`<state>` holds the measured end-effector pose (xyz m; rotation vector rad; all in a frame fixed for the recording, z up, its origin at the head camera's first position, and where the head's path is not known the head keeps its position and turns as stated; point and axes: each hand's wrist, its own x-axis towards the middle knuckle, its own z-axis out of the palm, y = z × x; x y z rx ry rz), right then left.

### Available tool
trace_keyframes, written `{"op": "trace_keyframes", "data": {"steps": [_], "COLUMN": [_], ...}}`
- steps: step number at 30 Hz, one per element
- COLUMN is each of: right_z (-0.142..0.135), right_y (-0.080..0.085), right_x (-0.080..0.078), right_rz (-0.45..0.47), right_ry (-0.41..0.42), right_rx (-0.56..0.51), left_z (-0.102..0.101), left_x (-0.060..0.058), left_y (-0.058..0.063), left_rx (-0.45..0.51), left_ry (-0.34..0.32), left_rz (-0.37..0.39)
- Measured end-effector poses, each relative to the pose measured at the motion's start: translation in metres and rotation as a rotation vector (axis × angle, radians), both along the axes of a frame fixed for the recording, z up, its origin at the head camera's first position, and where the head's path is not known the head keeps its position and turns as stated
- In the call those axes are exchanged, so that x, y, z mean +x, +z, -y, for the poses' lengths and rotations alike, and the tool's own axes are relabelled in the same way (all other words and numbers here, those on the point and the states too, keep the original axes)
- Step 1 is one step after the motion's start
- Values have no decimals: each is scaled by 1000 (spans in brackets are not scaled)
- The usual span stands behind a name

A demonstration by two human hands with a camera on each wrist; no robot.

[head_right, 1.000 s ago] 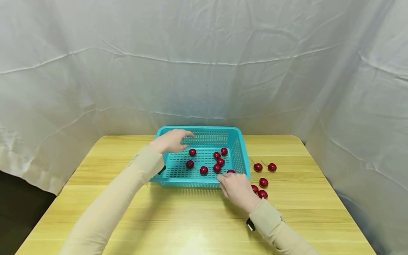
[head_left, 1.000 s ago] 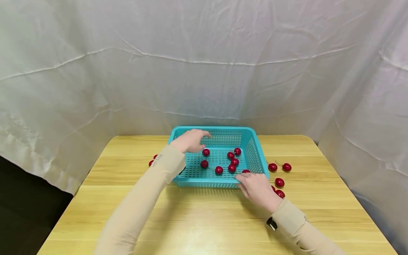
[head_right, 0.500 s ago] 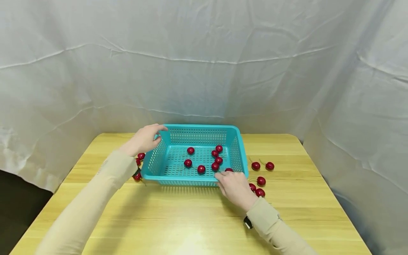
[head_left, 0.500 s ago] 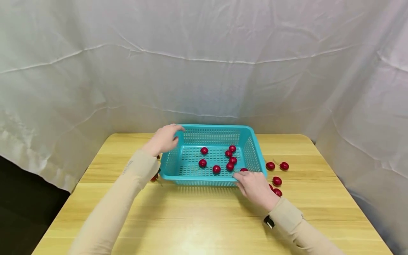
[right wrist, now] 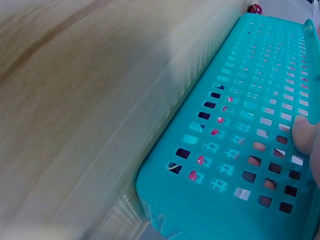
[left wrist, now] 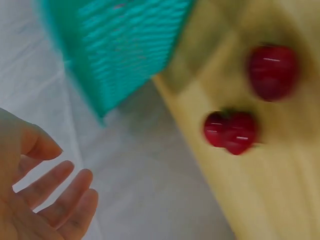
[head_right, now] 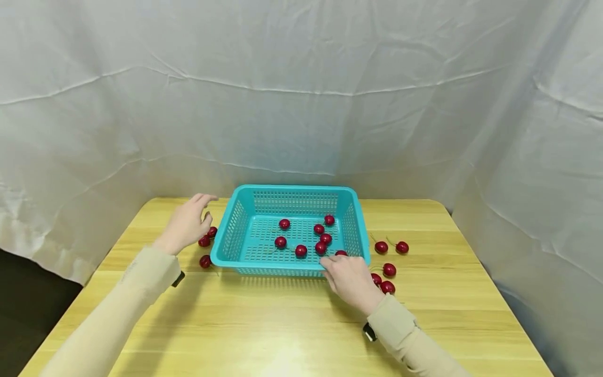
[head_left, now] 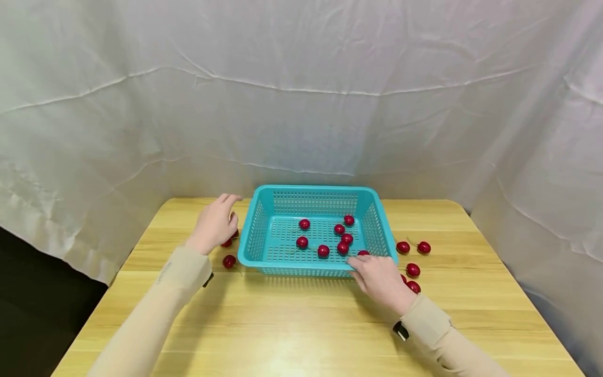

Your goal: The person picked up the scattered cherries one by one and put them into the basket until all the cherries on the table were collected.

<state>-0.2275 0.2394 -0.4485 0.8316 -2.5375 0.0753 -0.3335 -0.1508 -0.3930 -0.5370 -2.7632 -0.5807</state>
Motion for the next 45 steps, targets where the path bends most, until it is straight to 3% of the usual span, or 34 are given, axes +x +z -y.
{"op": "trace_keyframes", "data": {"steps": [2,13,17,21,27,32,39,45], "right_z": [0,1,1,0,0,1,1,0], "right_y": [-1,-3,-3,-2,-1,-1,-2,-1], "right_x": [-1,0,1,1,0,1,1,0], "right_rz": [-5,-7,-5,-9,-14,-15,-20,-13], "right_ry": [3,8,12,14,10,16,17,3], "right_rx": [0,-3,1,2,-3,-6,-7,2], "left_z": [6,28,36,41,41,39,34,29], "left_x": [5,29,37,45,51,52,48,41], "left_y": [-9,-47,-63,-74,-80,-82,-80,-79], "left_rx": [-10,-47,-88,-111,-127,-168,-185,-159], "left_ry": [-6,0,-40,-96,-159,-171,-215,-224], "left_rz": [-35,-46,-42,25,114,194,229,382]}}
